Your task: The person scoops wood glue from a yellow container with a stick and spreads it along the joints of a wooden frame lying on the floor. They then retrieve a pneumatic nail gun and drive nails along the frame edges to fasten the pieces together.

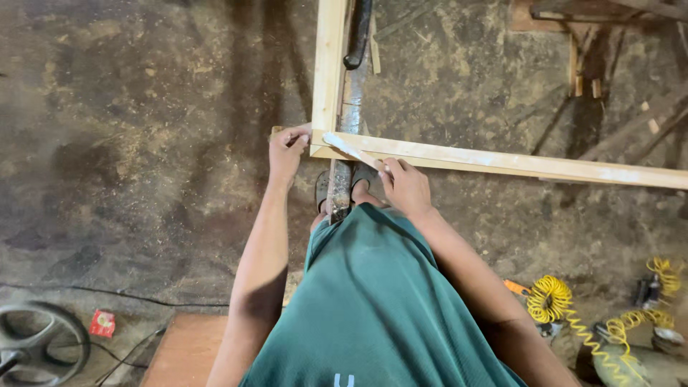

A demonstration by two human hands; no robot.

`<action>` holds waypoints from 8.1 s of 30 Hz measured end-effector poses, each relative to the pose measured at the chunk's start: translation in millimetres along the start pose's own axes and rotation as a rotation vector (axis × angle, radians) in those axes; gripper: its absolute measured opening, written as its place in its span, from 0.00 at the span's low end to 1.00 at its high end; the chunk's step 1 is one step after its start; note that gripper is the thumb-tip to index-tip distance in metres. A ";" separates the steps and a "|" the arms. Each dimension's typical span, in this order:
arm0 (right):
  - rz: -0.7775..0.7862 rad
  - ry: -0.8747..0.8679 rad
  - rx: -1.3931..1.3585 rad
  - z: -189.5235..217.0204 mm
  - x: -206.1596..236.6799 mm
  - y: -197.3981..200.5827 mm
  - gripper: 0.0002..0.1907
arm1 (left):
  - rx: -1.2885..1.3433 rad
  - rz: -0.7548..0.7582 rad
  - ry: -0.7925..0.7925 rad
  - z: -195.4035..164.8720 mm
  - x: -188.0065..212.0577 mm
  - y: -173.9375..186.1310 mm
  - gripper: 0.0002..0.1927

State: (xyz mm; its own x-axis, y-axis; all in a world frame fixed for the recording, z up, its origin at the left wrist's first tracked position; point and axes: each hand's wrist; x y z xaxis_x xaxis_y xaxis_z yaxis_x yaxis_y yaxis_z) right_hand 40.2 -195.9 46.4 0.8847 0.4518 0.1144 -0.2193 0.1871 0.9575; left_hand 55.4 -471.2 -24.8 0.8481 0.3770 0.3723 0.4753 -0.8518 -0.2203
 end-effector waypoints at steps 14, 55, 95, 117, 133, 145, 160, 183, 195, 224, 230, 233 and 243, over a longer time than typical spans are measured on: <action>-0.159 -0.293 -0.077 -60.2 64.0 18.4 0.05 | -0.189 0.091 -0.128 9.3 -8.4 -10.8 0.06; 0.070 -0.067 -0.342 46.7 -7.1 -4.0 0.09 | 0.195 -0.164 0.260 21.6 55.7 20.3 0.06; 0.588 1.141 1.244 227.3 -210.6 77.7 0.09 | 0.129 -0.377 0.036 -6.7 53.0 -9.5 0.32; 0.406 0.005 0.003 -47.1 -30.4 72.9 0.11 | 0.517 -0.026 0.084 40.8 84.4 41.3 0.22; -0.279 -0.638 -0.285 -93.6 107.3 23.5 0.10 | -0.010 -0.095 0.262 25.8 37.9 12.7 0.25; -0.251 -0.539 -0.362 -39.7 92.0 -15.6 0.11 | -0.004 -0.047 0.409 37.7 59.6 -1.4 0.30; -0.577 -1.000 -0.182 -153.3 141.6 21.4 0.07 | -0.086 0.020 0.553 36.7 66.1 -10.1 0.32; -0.577 -0.967 0.003 -207.0 156.5 31.4 0.21 | -0.225 -0.064 0.494 42.8 90.6 -33.1 0.29; -0.664 -0.842 -0.228 -248.1 201.7 19.4 0.16 | -0.310 -0.215 0.448 72.8 166.3 -79.9 0.24; -0.259 -0.971 -0.993 -325.6 231.6 30.9 0.21 | -0.482 -0.294 -0.065 103.2 180.5 -216.6 0.17; -0.520 -1.010 -0.595 -347.5 223.4 62.3 0.15 | -0.810 0.452 -0.717 73.1 172.5 -284.8 0.14; -0.787 -0.783 -0.427 -357.8 186.9 65.6 0.15 | -0.937 0.713 -0.864 68.5 162.2 -338.6 0.20; -0.482 -1.051 -0.436 -359.5 175.1 78.1 0.16 | -1.158 0.893 -0.799 65.6 117.9 -463.2 0.34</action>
State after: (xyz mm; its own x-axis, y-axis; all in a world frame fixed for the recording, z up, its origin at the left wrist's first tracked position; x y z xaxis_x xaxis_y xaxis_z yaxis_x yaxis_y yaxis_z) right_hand 30.1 211.4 46.0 0.7700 -0.6258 0.1242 0.2799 0.5063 0.8157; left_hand -49.4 -8.3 61.9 0.8110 -0.5766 -0.0993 -0.2962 -0.5510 0.7802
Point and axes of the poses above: each hand's wrist, its own x-axis away from the middle knuckle, its own y-axis out of the back of the hand, z = x × y, and after that the axes turned 11 degrees about x, right-handed
